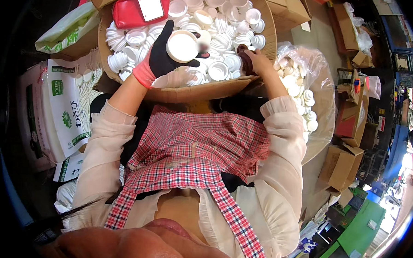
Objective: The person sits on the floor and repeatedly picks up white plastic cup bodies and lids from a cardboard box. They wipe the rim of each cup with a brown cloth and then screw the lid onto the cup body.
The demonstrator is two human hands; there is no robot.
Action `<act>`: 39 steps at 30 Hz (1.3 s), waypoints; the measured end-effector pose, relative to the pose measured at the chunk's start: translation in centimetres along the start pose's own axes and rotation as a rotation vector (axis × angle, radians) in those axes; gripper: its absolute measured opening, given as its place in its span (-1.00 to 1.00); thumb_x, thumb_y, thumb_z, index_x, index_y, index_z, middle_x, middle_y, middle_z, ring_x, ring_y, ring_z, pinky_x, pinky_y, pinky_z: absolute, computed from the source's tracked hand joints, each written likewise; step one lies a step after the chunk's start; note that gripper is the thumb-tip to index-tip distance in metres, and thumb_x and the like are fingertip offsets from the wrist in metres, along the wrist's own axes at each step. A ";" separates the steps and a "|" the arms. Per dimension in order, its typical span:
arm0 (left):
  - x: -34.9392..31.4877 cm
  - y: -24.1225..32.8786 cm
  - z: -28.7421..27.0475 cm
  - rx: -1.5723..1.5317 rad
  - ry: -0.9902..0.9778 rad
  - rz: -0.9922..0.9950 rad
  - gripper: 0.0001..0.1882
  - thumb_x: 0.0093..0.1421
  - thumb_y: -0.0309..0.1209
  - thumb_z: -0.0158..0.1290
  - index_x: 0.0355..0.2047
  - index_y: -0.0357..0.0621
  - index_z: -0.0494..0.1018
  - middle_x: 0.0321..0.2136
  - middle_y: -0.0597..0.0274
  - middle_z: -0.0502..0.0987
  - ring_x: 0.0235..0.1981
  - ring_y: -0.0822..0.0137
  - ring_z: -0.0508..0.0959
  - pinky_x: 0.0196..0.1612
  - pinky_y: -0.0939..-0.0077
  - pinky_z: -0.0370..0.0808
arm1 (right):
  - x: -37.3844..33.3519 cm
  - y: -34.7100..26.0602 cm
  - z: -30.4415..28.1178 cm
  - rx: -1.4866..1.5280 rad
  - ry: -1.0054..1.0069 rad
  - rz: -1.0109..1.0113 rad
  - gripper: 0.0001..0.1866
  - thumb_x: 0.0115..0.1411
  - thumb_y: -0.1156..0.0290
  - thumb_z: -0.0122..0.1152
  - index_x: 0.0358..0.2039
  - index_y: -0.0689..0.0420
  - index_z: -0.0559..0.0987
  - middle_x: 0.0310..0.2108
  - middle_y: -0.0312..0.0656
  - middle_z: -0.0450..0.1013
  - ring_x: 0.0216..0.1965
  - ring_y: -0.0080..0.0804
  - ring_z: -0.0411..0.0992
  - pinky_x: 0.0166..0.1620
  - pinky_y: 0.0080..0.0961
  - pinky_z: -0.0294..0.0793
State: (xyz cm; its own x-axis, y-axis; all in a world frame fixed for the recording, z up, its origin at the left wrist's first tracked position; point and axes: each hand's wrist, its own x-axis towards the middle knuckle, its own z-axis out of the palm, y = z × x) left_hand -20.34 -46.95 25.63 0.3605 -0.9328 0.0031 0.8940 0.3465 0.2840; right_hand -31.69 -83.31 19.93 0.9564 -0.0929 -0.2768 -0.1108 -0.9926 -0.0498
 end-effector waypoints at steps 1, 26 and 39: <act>0.2 -0.1 0.1 0.008 0.020 0.007 -0.21 0.26 0.24 -0.27 0.09 -0.31 0.24 -0.06 -0.30 0.42 0.01 -0.27 0.44 -0.02 -0.15 0.47 | 0.5 -0.2 0.8 0.042 0.104 -0.009 -0.38 -0.25 0.41 0.40 -0.06 0.04 0.49 -0.07 0.15 0.40 -0.11 0.15 0.41 0.00 -0.19 0.43; 0.4 -1.5 2.7 1.221 0.266 0.707 -0.52 0.40 -0.10 -0.28 0.12 -0.22 0.25 -0.07 0.26 0.39 -0.08 0.45 0.38 0.04 0.54 0.32 | -1.5 -21.2 -11.2 0.701 0.763 -0.339 -0.71 0.00 0.45 0.34 -0.26 0.15 0.48 -0.35 -0.03 0.42 -0.37 -0.07 0.44 -0.36 -0.35 0.46; -0.9 -0.7 0.1 1.281 0.282 0.609 -0.55 0.19 -0.49 0.00 0.11 -0.21 0.27 -0.03 0.17 0.43 -0.03 0.34 0.43 0.06 0.46 0.37 | -3.3 -23.2 -9.7 0.833 0.476 -0.595 -0.64 0.06 0.33 0.30 -0.14 0.08 0.43 -0.23 -0.08 0.41 -0.30 -0.10 0.47 -0.21 -0.35 0.48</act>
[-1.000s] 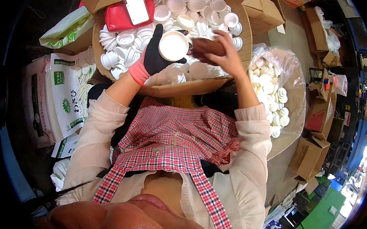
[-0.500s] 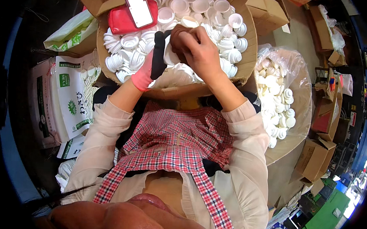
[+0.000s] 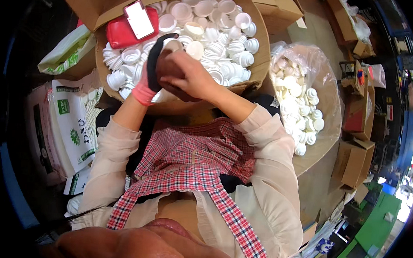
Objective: The person sits on the floor and repeatedly picks up white plastic cup bodies and lids from a cardboard box. They wipe the rim of each cup with a brown cloth and then screw the lid onto the cup body.
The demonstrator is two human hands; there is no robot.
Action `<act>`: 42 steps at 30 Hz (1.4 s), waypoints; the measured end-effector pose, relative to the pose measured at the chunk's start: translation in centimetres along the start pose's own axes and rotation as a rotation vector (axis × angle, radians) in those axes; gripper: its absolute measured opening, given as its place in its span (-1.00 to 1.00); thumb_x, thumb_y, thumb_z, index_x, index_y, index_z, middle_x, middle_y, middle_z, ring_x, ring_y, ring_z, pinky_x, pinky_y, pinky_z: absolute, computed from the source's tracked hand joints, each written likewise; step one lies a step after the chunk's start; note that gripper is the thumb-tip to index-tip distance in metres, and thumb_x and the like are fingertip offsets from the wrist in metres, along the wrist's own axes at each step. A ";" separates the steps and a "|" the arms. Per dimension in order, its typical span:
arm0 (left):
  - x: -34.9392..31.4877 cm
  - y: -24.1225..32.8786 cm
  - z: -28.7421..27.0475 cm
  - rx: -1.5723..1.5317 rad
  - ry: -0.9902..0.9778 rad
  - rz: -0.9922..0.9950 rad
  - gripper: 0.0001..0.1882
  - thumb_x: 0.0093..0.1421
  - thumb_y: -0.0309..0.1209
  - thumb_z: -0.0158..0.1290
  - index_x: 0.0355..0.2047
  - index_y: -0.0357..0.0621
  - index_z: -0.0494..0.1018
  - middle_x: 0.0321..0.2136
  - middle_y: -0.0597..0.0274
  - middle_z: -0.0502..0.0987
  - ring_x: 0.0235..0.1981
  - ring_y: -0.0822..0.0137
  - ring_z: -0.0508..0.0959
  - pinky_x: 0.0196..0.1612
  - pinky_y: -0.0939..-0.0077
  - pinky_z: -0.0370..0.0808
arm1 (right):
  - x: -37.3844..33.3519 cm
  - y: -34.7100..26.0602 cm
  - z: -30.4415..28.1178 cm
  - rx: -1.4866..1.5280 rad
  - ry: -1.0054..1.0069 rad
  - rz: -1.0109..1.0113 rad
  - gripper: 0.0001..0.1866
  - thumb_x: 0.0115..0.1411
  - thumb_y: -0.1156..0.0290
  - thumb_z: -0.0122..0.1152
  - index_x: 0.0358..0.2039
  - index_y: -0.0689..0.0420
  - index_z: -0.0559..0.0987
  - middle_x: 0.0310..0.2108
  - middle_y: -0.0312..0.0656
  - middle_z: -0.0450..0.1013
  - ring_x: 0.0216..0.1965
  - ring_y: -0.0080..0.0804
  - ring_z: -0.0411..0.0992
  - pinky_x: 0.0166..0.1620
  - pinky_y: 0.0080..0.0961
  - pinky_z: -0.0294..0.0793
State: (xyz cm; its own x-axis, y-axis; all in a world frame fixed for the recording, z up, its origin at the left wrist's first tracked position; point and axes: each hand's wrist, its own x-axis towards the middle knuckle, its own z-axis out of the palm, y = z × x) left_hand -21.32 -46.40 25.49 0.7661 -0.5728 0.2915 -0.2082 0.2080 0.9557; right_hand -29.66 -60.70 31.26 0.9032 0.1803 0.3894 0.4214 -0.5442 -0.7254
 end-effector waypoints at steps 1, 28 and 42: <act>0.5 1.5 0.0 0.198 0.006 0.156 -0.49 0.09 -0.55 0.09 0.09 -0.22 0.29 -0.06 0.15 0.47 -0.06 0.31 0.48 0.01 0.43 0.42 | -0.4 0.6 -0.1 -0.140 -0.108 -0.111 -0.68 0.03 0.37 0.25 -0.20 0.03 0.39 -0.25 -0.07 0.30 -0.34 0.00 0.41 -0.33 -0.22 0.47; 1.6 5.6 -2.4 -1.181 -0.021 -0.191 -0.30 0.32 -0.02 -0.28 0.25 -0.37 0.05 0.17 -0.29 0.22 0.19 -0.21 0.27 0.23 -0.08 0.23 | -1.9 14.3 -11.2 -0.372 0.075 0.588 -0.46 -0.04 0.47 0.30 0.01 0.09 0.40 0.01 -0.03 0.30 -0.03 -0.19 0.41 -0.09 -0.30 0.49; 0.8 5.3 -4.3 0.022 -0.032 0.169 -0.26 0.15 -0.33 0.15 0.26 -0.26 0.06 0.01 -0.05 0.48 0.03 0.16 0.50 0.06 0.30 0.46 | 0.6 2.8 -5.8 1.034 0.073 0.347 -0.31 -0.09 0.52 0.31 0.12 0.19 0.33 0.15 -0.09 0.25 0.18 -0.28 0.22 0.21 -0.35 0.22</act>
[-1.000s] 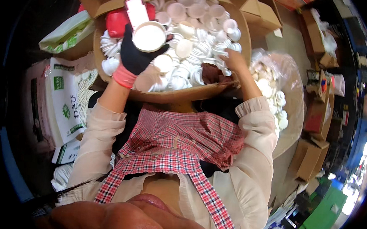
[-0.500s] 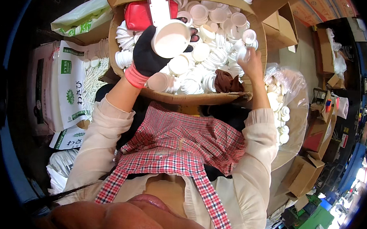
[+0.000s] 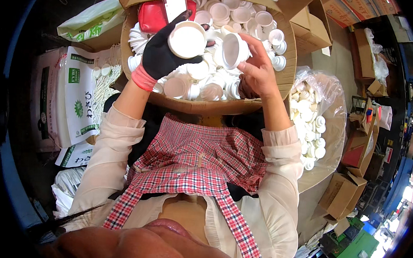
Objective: The person sits on the floor and repeatedly picks up white plastic cup bodies and lids from a cardboard box. They wipe the rim of each cup with a brown cloth and then screw the lid onto the cup body.
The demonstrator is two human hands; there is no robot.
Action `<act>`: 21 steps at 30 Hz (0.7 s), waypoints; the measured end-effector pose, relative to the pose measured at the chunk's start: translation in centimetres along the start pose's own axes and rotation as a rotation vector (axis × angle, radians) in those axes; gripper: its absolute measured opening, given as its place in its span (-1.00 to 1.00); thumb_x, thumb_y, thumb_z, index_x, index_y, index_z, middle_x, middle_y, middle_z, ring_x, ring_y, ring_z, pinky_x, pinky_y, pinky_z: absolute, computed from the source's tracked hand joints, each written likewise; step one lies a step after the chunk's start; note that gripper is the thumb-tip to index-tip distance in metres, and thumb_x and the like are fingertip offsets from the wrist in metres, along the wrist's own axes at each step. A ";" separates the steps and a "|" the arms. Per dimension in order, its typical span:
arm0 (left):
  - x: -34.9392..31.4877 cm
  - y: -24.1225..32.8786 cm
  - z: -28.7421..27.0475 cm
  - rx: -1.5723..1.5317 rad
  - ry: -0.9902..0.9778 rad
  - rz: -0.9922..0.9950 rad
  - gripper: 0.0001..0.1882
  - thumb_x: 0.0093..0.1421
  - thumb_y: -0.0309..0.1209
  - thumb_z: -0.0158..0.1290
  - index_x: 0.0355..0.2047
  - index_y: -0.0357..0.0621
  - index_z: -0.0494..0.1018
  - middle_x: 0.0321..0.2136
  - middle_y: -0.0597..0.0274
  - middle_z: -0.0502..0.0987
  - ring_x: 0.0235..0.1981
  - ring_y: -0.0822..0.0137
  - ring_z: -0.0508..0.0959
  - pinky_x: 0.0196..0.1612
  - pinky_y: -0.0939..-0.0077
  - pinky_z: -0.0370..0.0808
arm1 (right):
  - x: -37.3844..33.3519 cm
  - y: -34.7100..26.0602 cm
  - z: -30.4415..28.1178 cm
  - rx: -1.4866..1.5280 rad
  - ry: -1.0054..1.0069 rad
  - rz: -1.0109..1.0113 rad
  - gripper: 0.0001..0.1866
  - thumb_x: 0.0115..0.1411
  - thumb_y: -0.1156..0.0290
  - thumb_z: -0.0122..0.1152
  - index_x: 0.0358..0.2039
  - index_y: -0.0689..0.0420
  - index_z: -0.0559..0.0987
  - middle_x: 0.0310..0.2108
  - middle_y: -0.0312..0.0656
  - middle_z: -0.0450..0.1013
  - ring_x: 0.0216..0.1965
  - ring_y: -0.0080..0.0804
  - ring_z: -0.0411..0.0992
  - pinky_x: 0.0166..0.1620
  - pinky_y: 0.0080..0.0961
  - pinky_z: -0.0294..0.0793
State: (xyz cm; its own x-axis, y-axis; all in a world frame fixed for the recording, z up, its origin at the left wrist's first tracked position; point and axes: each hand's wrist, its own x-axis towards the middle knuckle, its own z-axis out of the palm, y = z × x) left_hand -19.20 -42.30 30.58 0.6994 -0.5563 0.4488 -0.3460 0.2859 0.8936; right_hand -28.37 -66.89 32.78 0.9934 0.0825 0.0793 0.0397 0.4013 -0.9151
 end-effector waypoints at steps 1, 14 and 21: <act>-0.2 -0.3 -0.2 0.179 -0.022 0.045 -0.27 0.14 -0.34 0.17 0.24 -0.28 0.08 -0.01 -0.03 0.50 0.01 0.19 0.52 0.05 0.35 0.48 | 0.0 0.2 -0.1 -0.077 -0.013 -0.072 -0.33 -0.09 0.52 0.32 0.10 0.18 0.35 0.14 -0.09 0.25 0.18 -0.28 0.22 0.21 -0.34 0.23; -0.9 -1.8 -0.9 0.368 -0.139 0.018 -0.22 0.02 -0.53 0.20 0.23 -0.25 0.09 -0.08 0.15 0.52 -0.10 0.29 0.55 -0.02 0.44 0.50 | -1.3 -0.6 3.5 -1.503 -0.520 -0.503 -0.37 -0.23 0.54 0.36 -0.02 0.09 0.51 0.16 -0.20 0.29 -0.01 -0.11 0.34 0.02 -0.29 0.43; 0.2 -2.6 2.3 0.048 0.086 -0.103 -0.38 0.29 -0.15 -0.08 0.22 -0.33 0.14 0.03 0.03 0.45 0.07 0.23 0.45 0.17 0.34 0.35 | -1.3 -0.5 3.4 -1.442 -0.406 -0.539 -0.33 -0.24 0.53 0.38 0.01 0.12 0.47 0.08 -0.13 0.33 0.00 -0.06 0.35 -0.02 -0.29 0.45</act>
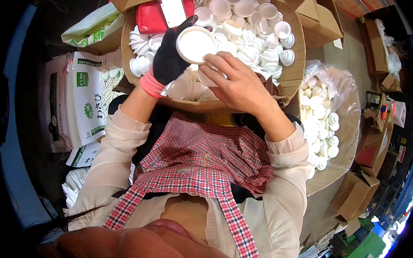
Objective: The person sits on the floor and repeatedly picks up white plastic cup bodies and lids from a cardboard box. They wipe the rim of each cup with a brown cloth and then screw the lid onto the cup body.
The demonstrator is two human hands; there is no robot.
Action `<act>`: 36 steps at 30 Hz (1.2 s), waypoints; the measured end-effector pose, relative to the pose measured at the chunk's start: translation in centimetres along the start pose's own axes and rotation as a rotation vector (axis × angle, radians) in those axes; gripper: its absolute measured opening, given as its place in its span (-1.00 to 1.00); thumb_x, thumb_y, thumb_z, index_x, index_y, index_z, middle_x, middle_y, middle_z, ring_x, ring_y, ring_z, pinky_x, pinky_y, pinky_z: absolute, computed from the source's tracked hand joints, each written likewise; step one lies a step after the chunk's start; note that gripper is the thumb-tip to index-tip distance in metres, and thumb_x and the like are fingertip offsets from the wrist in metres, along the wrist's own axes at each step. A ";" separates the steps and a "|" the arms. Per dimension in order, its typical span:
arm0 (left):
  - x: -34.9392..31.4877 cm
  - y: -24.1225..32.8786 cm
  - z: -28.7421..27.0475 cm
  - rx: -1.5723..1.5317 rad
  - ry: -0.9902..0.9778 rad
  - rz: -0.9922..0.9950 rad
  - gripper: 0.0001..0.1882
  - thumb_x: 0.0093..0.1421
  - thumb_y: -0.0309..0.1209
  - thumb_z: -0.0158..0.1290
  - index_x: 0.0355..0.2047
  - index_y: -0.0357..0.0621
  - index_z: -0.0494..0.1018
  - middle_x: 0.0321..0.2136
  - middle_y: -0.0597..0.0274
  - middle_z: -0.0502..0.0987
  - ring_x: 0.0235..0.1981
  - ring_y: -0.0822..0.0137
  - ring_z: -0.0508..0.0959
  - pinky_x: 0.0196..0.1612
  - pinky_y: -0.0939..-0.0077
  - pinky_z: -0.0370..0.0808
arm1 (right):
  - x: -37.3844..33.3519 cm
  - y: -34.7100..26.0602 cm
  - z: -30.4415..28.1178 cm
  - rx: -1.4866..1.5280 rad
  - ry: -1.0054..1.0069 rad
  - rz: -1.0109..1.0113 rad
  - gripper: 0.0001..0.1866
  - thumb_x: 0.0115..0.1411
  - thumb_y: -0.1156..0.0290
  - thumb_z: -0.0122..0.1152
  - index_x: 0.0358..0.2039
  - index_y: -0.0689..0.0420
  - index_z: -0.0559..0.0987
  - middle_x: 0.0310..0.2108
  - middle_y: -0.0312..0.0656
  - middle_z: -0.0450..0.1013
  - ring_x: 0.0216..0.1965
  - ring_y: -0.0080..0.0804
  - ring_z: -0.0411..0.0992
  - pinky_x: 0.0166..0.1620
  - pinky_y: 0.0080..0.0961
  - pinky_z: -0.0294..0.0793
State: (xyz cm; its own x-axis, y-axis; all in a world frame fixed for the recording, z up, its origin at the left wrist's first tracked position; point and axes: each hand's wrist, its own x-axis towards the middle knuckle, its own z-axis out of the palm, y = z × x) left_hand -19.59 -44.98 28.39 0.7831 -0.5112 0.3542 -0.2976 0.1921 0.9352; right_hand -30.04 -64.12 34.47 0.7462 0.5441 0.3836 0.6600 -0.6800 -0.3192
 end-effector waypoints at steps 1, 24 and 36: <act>-0.2 0.4 1.1 0.495 0.042 0.237 -0.36 0.33 -0.06 -0.16 0.23 -0.32 0.13 0.05 0.00 0.43 0.08 0.21 0.44 0.18 0.33 0.35 | 0.0 -0.2 0.2 -0.005 0.000 0.016 -0.33 -0.24 0.53 0.38 0.02 0.12 0.47 0.07 -0.12 0.32 0.00 -0.05 0.34 -0.02 -0.28 0.45; -1.1 1.8 1.6 -0.838 -0.036 -0.405 -0.51 0.34 -0.41 -0.09 0.24 -0.21 0.12 0.08 0.13 0.39 0.04 0.35 0.46 0.10 0.45 0.43 | 1.9 -1.0 0.4 0.127 0.352 0.110 -0.26 -0.20 0.51 0.51 0.07 0.21 0.43 0.02 -0.02 0.37 0.02 -0.11 0.37 0.04 -0.33 0.40; -1.6 2.8 1.1 -0.902 -0.088 -0.397 -0.46 0.41 -0.13 -0.31 0.27 -0.19 0.10 0.12 0.16 0.33 0.11 0.33 0.39 0.14 0.43 0.36 | 2.7 -1.3 1.4 0.037 0.315 0.093 -0.27 -0.24 0.61 0.47 0.05 0.15 0.47 0.00 -0.05 0.38 -0.02 -0.12 0.37 -0.02 -0.32 0.42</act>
State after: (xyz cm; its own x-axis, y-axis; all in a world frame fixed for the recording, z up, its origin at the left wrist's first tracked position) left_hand -22.25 -44.56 30.48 0.6815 -0.7302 0.0480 0.5340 0.5411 0.6496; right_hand -28.81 -61.07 34.71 0.7434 0.2979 0.5989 0.5974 -0.6983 -0.3942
